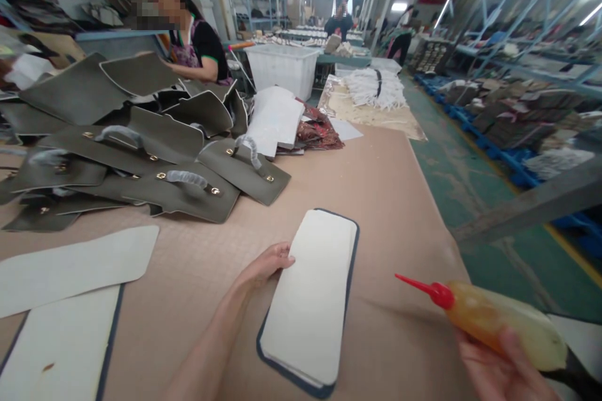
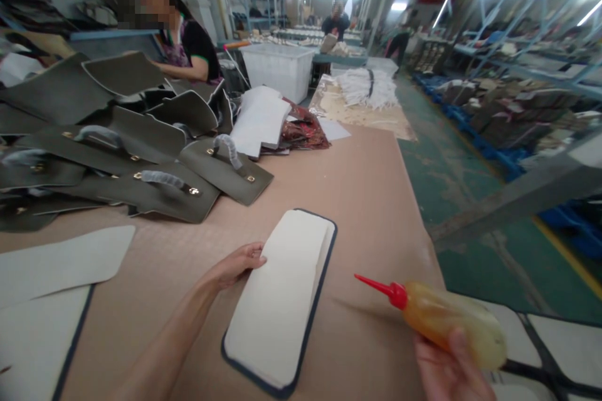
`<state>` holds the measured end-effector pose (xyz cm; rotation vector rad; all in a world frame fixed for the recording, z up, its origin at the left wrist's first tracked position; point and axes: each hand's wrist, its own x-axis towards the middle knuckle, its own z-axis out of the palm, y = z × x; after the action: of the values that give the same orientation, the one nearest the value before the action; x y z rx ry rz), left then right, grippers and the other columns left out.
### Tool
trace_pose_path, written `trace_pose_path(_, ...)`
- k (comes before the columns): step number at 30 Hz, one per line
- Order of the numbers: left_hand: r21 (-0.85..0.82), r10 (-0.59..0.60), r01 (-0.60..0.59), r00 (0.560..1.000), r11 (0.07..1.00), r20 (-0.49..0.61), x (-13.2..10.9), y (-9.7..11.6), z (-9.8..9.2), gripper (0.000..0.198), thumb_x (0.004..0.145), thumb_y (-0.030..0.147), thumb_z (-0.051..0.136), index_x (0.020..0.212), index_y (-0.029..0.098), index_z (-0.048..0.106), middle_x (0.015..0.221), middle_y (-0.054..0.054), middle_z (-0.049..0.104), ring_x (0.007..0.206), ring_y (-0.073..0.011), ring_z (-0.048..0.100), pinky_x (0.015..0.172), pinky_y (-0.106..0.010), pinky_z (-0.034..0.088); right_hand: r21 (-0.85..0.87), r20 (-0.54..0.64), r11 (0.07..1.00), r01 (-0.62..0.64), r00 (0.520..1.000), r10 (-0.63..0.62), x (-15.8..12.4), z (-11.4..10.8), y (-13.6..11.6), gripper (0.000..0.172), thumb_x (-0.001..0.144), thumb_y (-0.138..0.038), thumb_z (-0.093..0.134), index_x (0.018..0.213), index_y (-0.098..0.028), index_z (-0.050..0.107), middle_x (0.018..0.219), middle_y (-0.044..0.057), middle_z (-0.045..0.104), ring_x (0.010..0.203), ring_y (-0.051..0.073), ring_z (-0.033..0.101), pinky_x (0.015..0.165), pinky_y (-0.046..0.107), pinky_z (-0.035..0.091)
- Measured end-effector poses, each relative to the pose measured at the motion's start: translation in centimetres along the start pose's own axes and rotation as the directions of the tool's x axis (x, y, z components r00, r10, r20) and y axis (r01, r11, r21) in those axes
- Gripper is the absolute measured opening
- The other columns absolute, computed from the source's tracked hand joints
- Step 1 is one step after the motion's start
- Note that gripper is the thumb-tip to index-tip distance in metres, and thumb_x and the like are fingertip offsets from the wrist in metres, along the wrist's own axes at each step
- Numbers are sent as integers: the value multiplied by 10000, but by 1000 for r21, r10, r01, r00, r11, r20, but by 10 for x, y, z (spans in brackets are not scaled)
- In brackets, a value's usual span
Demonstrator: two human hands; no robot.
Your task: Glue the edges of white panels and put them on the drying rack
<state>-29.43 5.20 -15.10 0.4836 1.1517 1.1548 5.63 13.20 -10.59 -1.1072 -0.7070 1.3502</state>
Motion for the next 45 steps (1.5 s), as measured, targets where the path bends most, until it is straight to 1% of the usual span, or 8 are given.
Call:
trace_pose_path(6, -115, 143, -126, 977, 985, 156, -15, 26, 16, 471, 686, 327, 783, 1102, 180, 616, 790, -15, 684, 653, -126, 613, 612, -215, 447, 93, -94, 995, -43, 994, 52, -12, 23, 6, 472, 600, -362, 790, 1040, -259, 652, 1220, 57, 616, 1222, 371, 485, 1024, 662, 356)
trace_pose_path(10, 98, 171, -198, 958, 975, 228, -2, 27, 17, 313, 703, 352, 725, 933, 162, 631, 763, -1, 622, 672, -126, 561, 644, -235, 428, 140, -183, 983, -121, 972, 146, -17, 32, 6, 661, 426, -339, 883, 1048, -312, 662, 1333, -15, 541, 1349, 308, 327, 1152, 591, 152)
trace_pose_path(15, 553, 262, -189, 964, 811, -54, 14, 0, 3, 185, 676, 279, 635, 788, 162, 545, 686, 51, 452, 633, -105, 422, 590, -222, 321, 120, -211, 982, -144, 963, 166, -22, 36, 6, 804, 293, -336, 922, 1052, -301, 661, 1371, -17, 505, 1354, 309, 307, 1166, 571, 112)
trace_pose_path(27, 776, 408, -42, 868, 629, -284, -12, -27, 1, 119, 764, 228, 572, 701, 202, 475, 653, 40, 463, 654, -138, 453, 629, -258, 322, 69, -176, 991, -118, 976, 129, -26, 38, 13, 818, 291, -352, 911, 1067, -338, 653, 1399, -41, 478, 1351, 292, 310, 1157, 598, 103)
trace_pose_path(31, 769, 411, -22, 854, 639, -317, -14, -35, 0, 94, 772, 192, 582, 769, 204, 489, 687, 40, 492, 670, -137, 471, 636, -253, 335, 70, -218, 985, -155, 962, 167, -28, 39, 10, 728, 343, -291, 845, 1049, -321, 669, 1366, -45, 514, 1331, 244, 347, 1125, 505, 275)
trace_pose_path(34, 797, 417, 0, 852, 605, -316, -15, -34, 2, 124, 758, 146, 601, 765, 203, 491, 686, 43, 496, 679, -136, 473, 643, -251, 332, 73, -199, 984, -162, 965, 173, -28, 39, 10, 738, 353, -292, 836, 1071, -311, 667, 1335, -47, 540, 1273, 212, 423, 833, 344, 551)
trace_pose_path(38, 805, 412, -2, 860, 593, -301, -19, -32, 5, 150, 758, 112, 600, 753, 204, 481, 687, 44, 492, 698, -138, 482, 655, -247, 341, 100, -189, 981, -164, 965, 181, -30, 41, 13, 825, 276, -286, 904, 1066, -287, 666, 1337, -7, 522, 1214, 235, 470, 577, 268, 597)
trace_pose_path(45, 835, 437, -25, 861, 549, -261, -20, -36, 4, 180, 777, 100, 557, 753, 219, 424, 710, 41, 487, 689, -142, 480, 662, -259, 342, 52, -96, 990, -133, 986, 137, -34, 46, 20, 907, 259, -382, 923, 1121, -313, 646, 1312, -1, 529, 1250, 272, 436, 653, 289, 614)
